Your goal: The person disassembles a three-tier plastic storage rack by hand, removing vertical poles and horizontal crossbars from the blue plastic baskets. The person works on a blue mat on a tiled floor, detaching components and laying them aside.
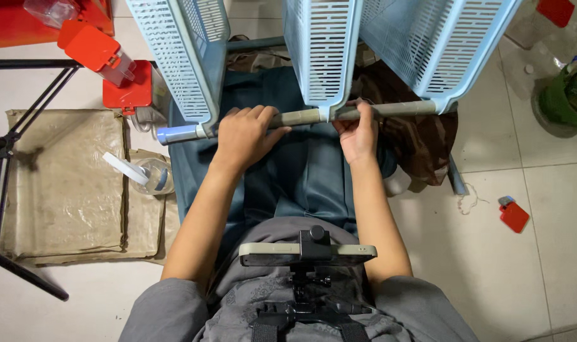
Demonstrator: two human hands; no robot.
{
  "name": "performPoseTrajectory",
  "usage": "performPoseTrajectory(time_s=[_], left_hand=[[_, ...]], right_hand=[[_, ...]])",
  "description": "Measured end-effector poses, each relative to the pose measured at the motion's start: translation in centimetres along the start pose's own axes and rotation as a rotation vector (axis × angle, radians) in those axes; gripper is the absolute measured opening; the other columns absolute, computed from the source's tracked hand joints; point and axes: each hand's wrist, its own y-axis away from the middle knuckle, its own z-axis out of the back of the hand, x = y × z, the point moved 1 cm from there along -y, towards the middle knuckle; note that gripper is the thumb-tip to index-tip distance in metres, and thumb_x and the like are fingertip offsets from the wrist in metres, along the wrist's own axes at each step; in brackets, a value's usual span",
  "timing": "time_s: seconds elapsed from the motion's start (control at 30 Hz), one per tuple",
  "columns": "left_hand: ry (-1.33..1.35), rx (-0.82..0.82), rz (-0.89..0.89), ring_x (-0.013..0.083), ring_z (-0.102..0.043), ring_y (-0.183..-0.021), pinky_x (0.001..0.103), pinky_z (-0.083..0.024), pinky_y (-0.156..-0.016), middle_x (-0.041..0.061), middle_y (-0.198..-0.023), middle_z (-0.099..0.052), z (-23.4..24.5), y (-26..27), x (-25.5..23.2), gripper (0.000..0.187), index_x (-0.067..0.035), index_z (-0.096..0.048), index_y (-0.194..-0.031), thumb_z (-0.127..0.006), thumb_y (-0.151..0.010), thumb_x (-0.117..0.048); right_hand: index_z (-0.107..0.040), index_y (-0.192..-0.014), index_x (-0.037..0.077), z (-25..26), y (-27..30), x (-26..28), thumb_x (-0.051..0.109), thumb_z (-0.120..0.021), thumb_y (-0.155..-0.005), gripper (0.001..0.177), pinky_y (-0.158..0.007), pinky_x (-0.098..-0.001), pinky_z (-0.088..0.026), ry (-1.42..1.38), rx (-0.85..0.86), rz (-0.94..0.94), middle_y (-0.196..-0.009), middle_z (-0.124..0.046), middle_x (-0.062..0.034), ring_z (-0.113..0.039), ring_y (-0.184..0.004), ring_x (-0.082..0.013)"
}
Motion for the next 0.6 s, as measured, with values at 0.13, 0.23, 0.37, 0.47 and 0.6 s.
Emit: performPoseTrajectory(time_s=[0.13, 0.23, 0.37, 0.47, 0.6], left_hand=[[0.001, -0.049, -0.014, 0.0246, -0.066, -0.076, 0.041, -0.049, -0.069, 0.002, -0.082, -0.066, 0.6, -0.1, 1.0, 0.038, -0.011, -0.066, -0.097, -0.084, -0.085, -0.043], [-0.009, -0.078, 0.005, 0.0252, -0.065, -0.084, 0.041, -0.049, -0.073, 0.003, -0.088, -0.066, 1.0, -0.4, 1.5, 0.038, -0.010, -0.067, -0.105, -0.085, -0.085, -0.037], [-0.033, -0.100, 0.005, 0.0277, -0.063, -0.102, 0.041, -0.050, -0.085, 0.005, -0.104, -0.066, 0.9, -0.3, 1.4, 0.040, -0.008, -0.068, -0.114, -0.085, -0.083, -0.028], [0.018, -0.189, -0.018, 0.0308, -0.058, -0.123, 0.041, -0.049, -0.108, 0.007, -0.124, -0.063, 0.7, 0.3, 1.4, 0.036, -0.008, -0.068, -0.123, -0.080, -0.090, -0.013], [-0.213, -0.407, 0.094, 0.0341, -0.045, -0.137, 0.052, -0.031, -0.123, 0.011, -0.140, -0.053, 0.9, 2.5, 2.0, 0.050, -0.014, -0.062, -0.134, -0.087, -0.090, -0.016]], right_hand=[[-0.065, -0.110, 0.011, -1.0, 0.4, -0.7, 0.034, -0.068, -0.094, 0.028, -0.080, -0.0362, -0.059, -0.054, -0.065, -0.033, -0.098, -0.068, -0.0033, -0.066, -0.088, -0.0171], [-0.065, -0.108, 0.005, -1.7, 0.9, -0.7, 0.041, -0.068, -0.097, 0.037, -0.078, -0.0341, -0.058, 0.022, -0.042, -0.070, -0.096, -0.068, -0.0077, -0.067, -0.087, -0.0193], [-0.063, -0.111, 0.004, -2.4, 2.5, -1.0, 0.038, -0.065, -0.100, 0.036, -0.082, -0.0346, -0.058, 0.106, 0.016, -0.073, -0.099, -0.068, -0.0081, -0.068, -0.090, -0.0194], [-0.062, -0.111, 0.004, -3.4, 3.8, -1.8, 0.031, -0.066, -0.100, 0.029, -0.085, -0.0351, -0.059, 0.236, 0.143, -0.093, -0.101, -0.069, -0.0101, -0.070, -0.092, -0.0200], [-0.062, -0.113, 0.002, -6.1, 5.9, -2.5, 0.019, -0.068, -0.101, 0.022, -0.089, -0.0336, -0.059, 0.507, 0.307, 0.096, -0.105, -0.070, -0.0103, -0.070, -0.097, -0.0172]])
